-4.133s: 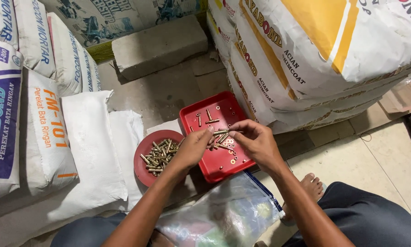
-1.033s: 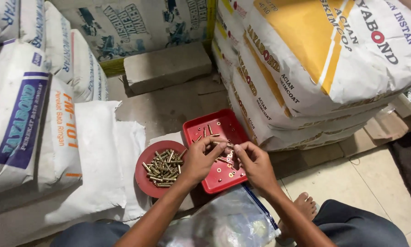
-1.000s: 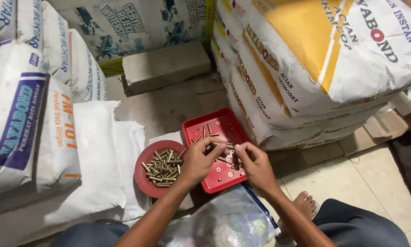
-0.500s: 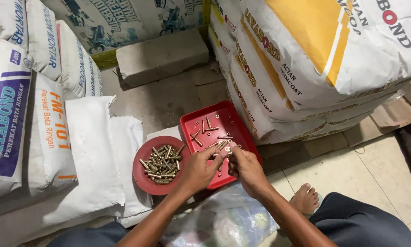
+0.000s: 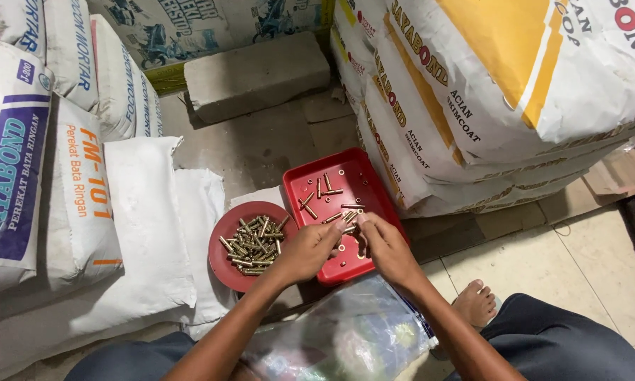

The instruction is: Assembling small metal hardware by placing washers onto screws and then placing them into a tray while sitting on the floor.

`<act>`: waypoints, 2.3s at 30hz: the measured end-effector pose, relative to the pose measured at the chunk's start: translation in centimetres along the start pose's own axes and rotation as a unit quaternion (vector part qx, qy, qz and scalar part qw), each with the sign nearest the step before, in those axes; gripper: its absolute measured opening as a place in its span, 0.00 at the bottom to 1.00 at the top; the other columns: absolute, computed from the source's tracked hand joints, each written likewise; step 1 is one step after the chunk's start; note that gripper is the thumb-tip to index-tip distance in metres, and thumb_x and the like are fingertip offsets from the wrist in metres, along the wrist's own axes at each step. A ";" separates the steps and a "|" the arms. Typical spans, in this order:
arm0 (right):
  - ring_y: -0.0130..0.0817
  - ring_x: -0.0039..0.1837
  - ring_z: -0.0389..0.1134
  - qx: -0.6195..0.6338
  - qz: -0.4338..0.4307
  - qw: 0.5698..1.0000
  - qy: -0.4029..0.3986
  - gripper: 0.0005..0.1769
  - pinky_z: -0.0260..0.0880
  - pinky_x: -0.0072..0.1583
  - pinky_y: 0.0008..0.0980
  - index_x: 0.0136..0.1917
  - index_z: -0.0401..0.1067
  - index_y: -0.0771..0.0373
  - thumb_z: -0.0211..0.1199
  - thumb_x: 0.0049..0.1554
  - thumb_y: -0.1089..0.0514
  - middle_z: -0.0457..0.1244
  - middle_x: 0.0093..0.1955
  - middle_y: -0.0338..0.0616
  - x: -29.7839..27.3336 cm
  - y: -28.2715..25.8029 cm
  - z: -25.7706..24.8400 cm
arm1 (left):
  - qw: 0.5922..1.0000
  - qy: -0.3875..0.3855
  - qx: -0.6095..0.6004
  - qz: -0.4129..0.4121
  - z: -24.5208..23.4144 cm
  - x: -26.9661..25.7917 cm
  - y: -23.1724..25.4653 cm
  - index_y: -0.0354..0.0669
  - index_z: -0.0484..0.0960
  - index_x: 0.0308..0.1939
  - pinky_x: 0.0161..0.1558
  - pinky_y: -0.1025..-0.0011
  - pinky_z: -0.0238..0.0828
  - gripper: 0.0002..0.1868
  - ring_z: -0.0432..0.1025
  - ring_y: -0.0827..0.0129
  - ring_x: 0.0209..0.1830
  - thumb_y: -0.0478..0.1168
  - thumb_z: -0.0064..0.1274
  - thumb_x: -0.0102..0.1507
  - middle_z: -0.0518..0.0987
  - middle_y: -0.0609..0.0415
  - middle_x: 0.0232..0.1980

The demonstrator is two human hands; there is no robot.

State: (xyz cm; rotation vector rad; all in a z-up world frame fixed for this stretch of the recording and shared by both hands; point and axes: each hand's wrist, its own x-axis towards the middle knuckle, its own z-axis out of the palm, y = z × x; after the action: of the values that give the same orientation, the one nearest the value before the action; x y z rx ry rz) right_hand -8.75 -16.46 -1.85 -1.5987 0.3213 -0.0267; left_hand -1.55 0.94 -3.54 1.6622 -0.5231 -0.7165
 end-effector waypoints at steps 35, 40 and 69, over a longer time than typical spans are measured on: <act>0.37 0.34 0.65 0.011 0.015 1.000 -0.001 0.12 0.67 0.38 0.30 0.41 0.74 0.68 0.54 0.64 0.61 0.59 0.27 0.47 -0.1 -0.5 -1.1 | 0.999 -0.016 0.001 0.040 -0.4 0.0 2.4 0.53 0.66 0.24 0.33 0.78 0.58 0.23 0.57 0.76 0.26 0.43 0.32 0.76 0.60 0.65 0.23; 0.36 0.37 0.65 0.019 0.019 1.000 0.013 0.10 0.68 0.40 0.29 0.52 0.73 0.69 0.55 0.61 0.62 0.62 0.32 0.49 -0.5 -3.0 -1.1 | 0.996 -0.007 0.060 0.061 -1.2 -0.3 3.9 0.50 0.69 0.25 0.35 0.73 0.62 0.22 0.61 0.72 0.28 0.43 0.34 0.75 0.64 0.63 0.23; 0.33 0.49 0.67 0.132 0.068 0.988 -0.031 0.14 0.68 0.49 0.31 0.59 0.73 0.71 0.58 0.60 0.64 0.67 0.47 0.50 -1.7 -0.6 -1.0 | 0.990 0.034 0.045 -0.131 0.4 -1.9 0.4 0.37 0.80 0.40 0.44 0.71 0.75 0.31 0.78 0.71 0.39 0.60 0.32 0.69 0.79 0.55 0.35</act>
State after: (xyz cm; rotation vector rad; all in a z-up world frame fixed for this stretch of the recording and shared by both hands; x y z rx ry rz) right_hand -10.48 -17.09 -0.86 -1.3091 0.3624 0.0817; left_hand -3.15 1.86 -2.83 1.8546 -0.2934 -0.8329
